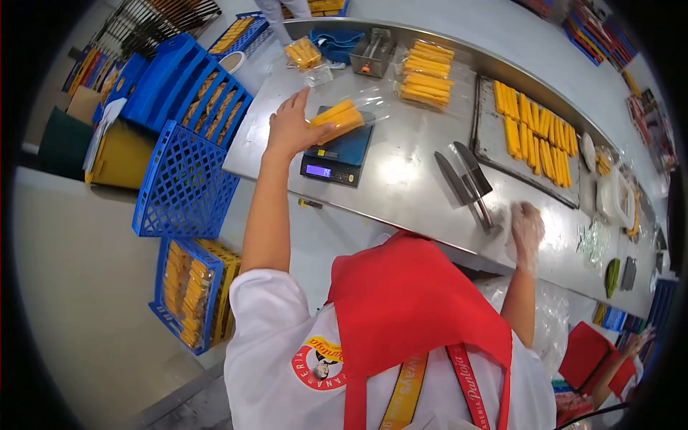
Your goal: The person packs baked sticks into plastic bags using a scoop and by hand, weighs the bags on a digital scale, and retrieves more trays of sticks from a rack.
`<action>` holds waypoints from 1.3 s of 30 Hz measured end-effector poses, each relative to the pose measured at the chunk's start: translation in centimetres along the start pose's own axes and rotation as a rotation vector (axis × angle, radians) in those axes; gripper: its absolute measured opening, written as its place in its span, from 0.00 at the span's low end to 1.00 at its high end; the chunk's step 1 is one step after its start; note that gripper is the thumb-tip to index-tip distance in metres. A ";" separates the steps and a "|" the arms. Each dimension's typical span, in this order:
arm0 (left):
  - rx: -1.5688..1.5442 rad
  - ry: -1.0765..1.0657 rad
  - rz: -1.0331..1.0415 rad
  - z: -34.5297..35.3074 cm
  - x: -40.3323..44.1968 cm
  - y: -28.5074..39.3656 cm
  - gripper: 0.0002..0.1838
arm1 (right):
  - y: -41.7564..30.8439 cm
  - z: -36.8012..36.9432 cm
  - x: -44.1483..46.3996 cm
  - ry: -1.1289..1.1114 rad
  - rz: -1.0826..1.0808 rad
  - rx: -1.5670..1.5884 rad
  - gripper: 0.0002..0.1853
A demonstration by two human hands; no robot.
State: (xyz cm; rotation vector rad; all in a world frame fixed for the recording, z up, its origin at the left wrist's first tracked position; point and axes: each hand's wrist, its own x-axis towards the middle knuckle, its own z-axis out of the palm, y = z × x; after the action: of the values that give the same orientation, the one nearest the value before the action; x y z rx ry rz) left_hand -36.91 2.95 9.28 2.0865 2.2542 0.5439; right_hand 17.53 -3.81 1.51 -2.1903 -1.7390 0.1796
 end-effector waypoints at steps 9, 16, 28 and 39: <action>-0.276 0.181 -0.192 -0.8 -7.9 -2.1 0.51 | 9.6 1.5 -2.9 -0.028 0.239 -0.059 0.24; -0.306 0.149 -0.238 -0.9 -7.9 -1.5 0.51 | 6.7 0.0 -2.5 -0.041 0.377 0.322 0.25; -0.300 0.126 -0.221 -1.5 -6.9 -1.0 0.50 | 9.6 3.1 -3.2 -0.064 0.344 0.176 0.28; -0.225 0.195 -0.183 -0.6 -7.8 -3.6 0.49 | 3.1 -0.5 -1.5 -0.132 0.215 0.321 0.25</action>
State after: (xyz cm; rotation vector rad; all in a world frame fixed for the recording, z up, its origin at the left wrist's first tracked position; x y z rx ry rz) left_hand -39.75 -4.91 7.21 1.7695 2.3224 0.9751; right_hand 20.18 -6.00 0.75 -2.1572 -1.4155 0.6229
